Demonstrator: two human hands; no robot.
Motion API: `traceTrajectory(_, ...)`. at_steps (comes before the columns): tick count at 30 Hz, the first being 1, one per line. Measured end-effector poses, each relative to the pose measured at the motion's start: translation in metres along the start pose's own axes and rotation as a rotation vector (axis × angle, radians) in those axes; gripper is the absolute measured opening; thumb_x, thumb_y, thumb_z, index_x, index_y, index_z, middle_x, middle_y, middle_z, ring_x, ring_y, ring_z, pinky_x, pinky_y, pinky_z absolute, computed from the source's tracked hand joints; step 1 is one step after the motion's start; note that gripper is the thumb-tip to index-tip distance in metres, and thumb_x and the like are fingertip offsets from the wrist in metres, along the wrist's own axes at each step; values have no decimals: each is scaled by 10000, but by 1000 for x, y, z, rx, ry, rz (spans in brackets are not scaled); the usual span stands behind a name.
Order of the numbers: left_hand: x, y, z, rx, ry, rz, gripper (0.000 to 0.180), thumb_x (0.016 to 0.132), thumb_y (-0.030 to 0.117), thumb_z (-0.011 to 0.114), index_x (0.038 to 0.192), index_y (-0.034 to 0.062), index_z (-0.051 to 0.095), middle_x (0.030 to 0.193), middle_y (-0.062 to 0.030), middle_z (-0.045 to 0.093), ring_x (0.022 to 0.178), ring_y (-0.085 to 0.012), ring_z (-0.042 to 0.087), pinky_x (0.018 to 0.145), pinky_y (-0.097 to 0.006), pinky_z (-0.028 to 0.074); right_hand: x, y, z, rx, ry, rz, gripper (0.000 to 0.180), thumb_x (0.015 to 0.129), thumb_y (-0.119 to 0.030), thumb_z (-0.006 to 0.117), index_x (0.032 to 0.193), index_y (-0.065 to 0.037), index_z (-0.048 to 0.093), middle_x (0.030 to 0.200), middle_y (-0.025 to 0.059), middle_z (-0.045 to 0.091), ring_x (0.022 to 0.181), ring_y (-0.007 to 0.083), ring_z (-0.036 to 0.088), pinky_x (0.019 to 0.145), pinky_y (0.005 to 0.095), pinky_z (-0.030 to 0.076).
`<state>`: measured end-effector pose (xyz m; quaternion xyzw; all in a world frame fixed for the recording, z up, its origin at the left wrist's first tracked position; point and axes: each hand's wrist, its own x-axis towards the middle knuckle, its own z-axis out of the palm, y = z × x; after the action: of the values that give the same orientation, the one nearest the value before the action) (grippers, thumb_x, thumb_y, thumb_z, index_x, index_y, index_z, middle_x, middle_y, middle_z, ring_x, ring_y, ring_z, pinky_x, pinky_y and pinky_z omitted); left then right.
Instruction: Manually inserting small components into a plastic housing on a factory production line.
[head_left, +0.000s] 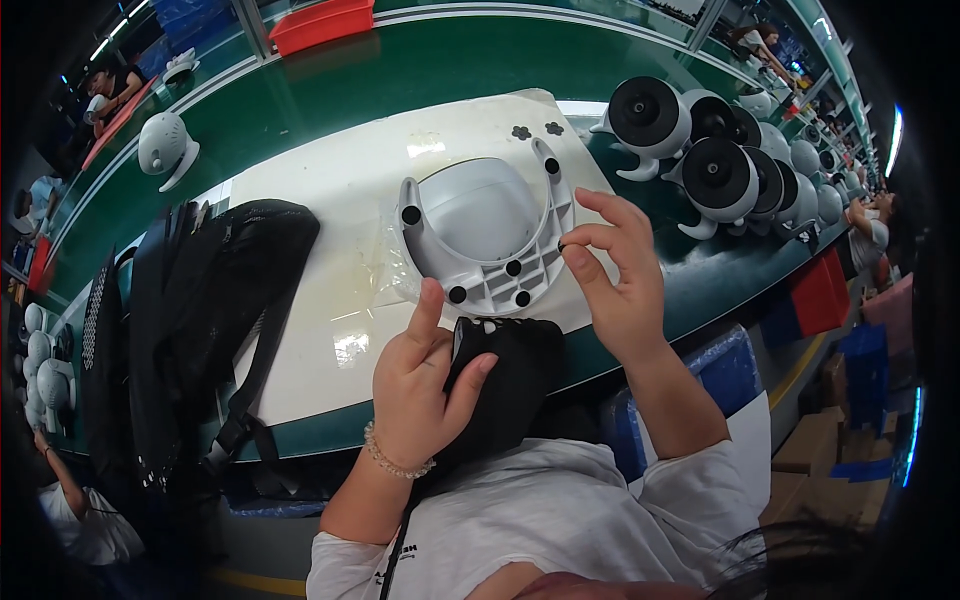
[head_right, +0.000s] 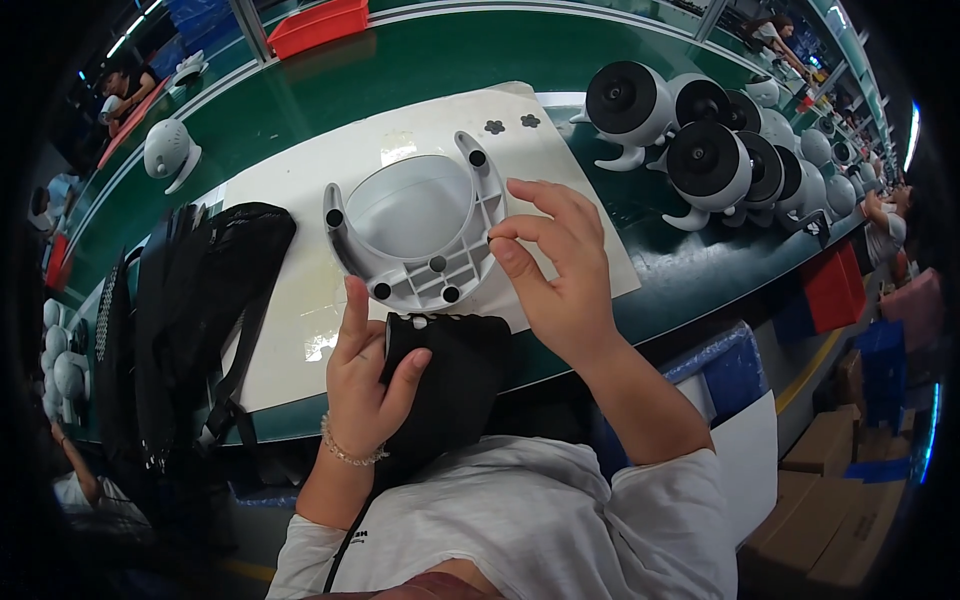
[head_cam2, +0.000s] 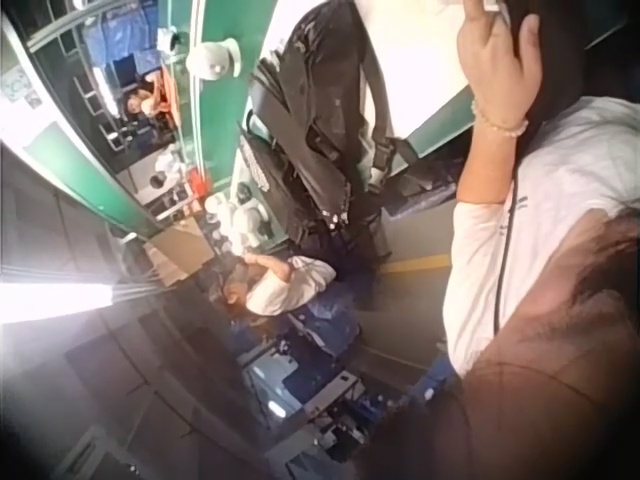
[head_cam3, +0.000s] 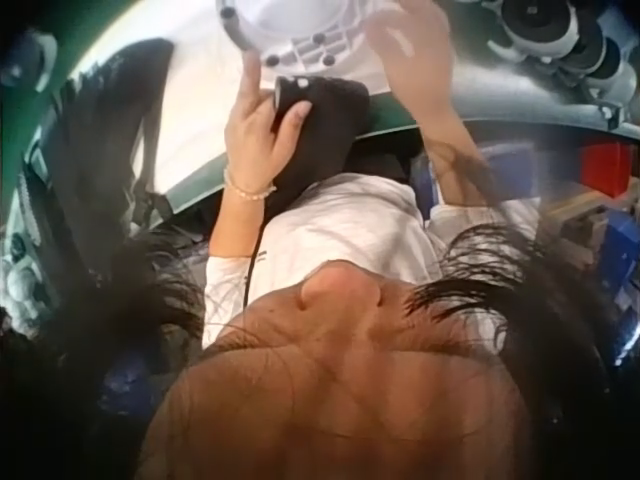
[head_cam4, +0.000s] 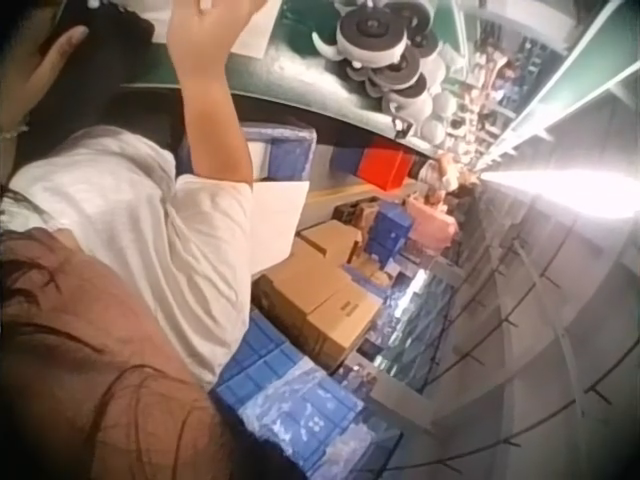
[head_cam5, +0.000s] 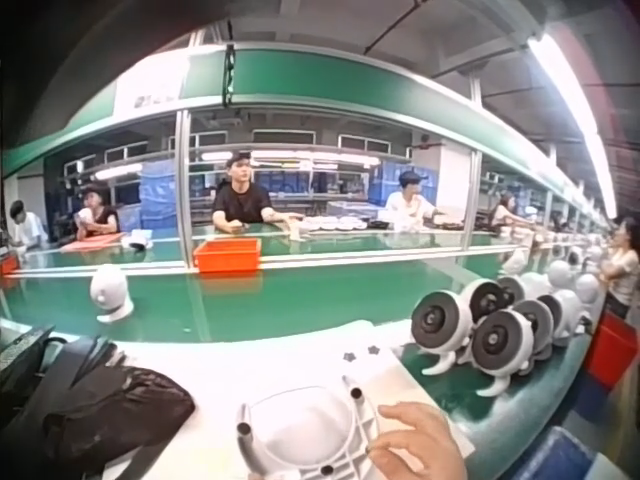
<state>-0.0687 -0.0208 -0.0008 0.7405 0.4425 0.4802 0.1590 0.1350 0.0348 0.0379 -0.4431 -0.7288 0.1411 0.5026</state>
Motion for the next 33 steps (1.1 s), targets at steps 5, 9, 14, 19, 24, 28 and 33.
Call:
traceTrajectory(5,-1,-2,1,9,11,10,262,693,116,707,649,-72,530,1347,-207,379,597,-260,528,563,-325,431,-4,1,1,-283,71,-226,99,814,-169,618,866,-90,647,1138,66,559,1127,256,444,943,352,303)
traceTrajectory(9,-2,-1,0,30,-3,-3,258,699,119,703,655,-72,536,1347,-203,381,599,-261,528,566,-325,431,-6,3,-1,-399,77,-299,127,810,-178,612,907,-110,658,1137,50,557,1133,237,448,924,341,301)
traceTrajectory(14,-2,1,0,22,1,-2,255,707,127,700,657,-66,541,1347,-203,382,602,-255,530,572,-323,435,-15,0,-5,-575,55,-379,208,796,-201,618,988,-133,661,1138,30,554,1131,210,450,914,331,288)
traceTrajectory(19,-3,1,0,57,1,7,251,714,131,696,659,-64,548,1350,-204,377,609,-249,539,569,-319,438,-11,-2,-15,-581,-44,-379,276,804,-219,618,1046,-86,633,1125,65,514,1076,217,466,848,320,343)
traceTrajectory(24,0,1,1,24,-13,-6,252,716,124,692,671,-77,547,1365,-204,355,639,-257,566,563,-320,449,16,4,-13,877,-203,568,375,889,-241,542,1155,11,460,943,78,527,666,88,511,516,182,397)
traceTrajectory(28,-2,-4,-7,-71,20,86,267,719,104,689,729,-112,531,1344,-234,370,825,-284,616,721,-323,492,32,-10,2,790,-397,650,269,870,-235,576,1042,-31,543,782,9,561,569,51,489,472,160,367)
traceTrajectory(33,-22,-15,-57,-181,98,47,223,744,49,666,736,-93,494,1315,-254,401,1002,-311,588,813,-353,475,92,5,22,667,-265,508,222,861,-266,582,947,-61,589,709,-22,567,502,34,471,423,154,337)
